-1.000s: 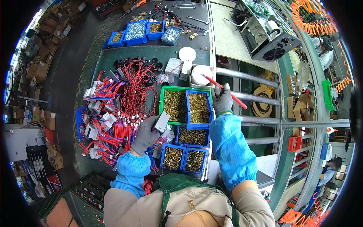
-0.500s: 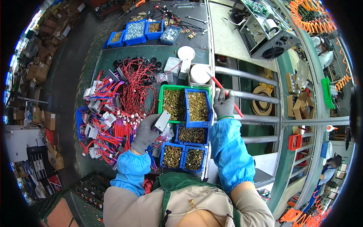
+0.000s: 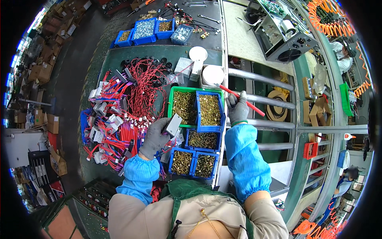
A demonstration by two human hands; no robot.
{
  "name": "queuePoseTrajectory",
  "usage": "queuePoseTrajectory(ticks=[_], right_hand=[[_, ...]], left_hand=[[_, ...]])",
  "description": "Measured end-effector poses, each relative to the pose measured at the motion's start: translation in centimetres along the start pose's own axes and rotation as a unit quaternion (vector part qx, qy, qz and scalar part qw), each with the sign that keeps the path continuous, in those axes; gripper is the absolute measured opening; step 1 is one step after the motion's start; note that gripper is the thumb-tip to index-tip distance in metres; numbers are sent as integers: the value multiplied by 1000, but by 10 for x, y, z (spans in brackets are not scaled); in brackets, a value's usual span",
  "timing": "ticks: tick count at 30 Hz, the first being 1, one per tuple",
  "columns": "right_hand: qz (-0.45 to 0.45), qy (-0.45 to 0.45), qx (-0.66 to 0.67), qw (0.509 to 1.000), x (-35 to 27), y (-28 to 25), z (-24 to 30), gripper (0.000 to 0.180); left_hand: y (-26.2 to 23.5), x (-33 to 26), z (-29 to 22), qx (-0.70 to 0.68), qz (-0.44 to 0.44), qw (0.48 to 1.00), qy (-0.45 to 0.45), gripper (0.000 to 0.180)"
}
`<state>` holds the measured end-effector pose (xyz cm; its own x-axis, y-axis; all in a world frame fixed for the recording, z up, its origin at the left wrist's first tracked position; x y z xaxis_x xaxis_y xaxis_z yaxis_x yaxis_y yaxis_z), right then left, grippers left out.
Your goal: The person assembles an electronic device on a workbench, using a pneumatic screwdriver to secure components and wires. They also use a red-handled tool to manipulate small parts and connectors within the device's chassis.
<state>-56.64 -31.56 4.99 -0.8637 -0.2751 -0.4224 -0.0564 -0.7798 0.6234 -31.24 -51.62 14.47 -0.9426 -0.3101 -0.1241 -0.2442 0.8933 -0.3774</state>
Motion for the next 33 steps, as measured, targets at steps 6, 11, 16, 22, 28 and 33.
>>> queuePoseTrajectory(ticks=[6,11,16,22,28,33], right_hand=[[-14,3,-24,1000,2,-10,4,38],[-77,15,54,995,-9,-12,11,36],[-36,98,218,970,-6,-18,6,30],[287,135,182,931,-66,42,34,29],[446,72,-138,881,-118,104,49,36],[458,119,-224,852,-125,120,47,30]], left_hand=[[-1,0,-1,11,-4,1000,-3,34],[1,1,1,1,0,1000,-14,34],[-2,0,-3,5,-7,1000,3,35],[1,-3,10,-39,17,998,35,45],[15,-8,29,-167,94,981,-3,38],[18,-6,8,-189,126,974,13,34]])
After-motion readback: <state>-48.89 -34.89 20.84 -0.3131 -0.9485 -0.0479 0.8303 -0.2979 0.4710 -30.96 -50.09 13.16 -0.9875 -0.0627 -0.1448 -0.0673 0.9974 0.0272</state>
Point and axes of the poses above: each hand's wrist, its own x-axis towards the middle knuckle, its own y-axis out of the palm, z = x × y, the point moved 8 cm from there along x, towards the middle knuckle, and after that the axes turned 9 degrees about z, right-handed, at the moved point
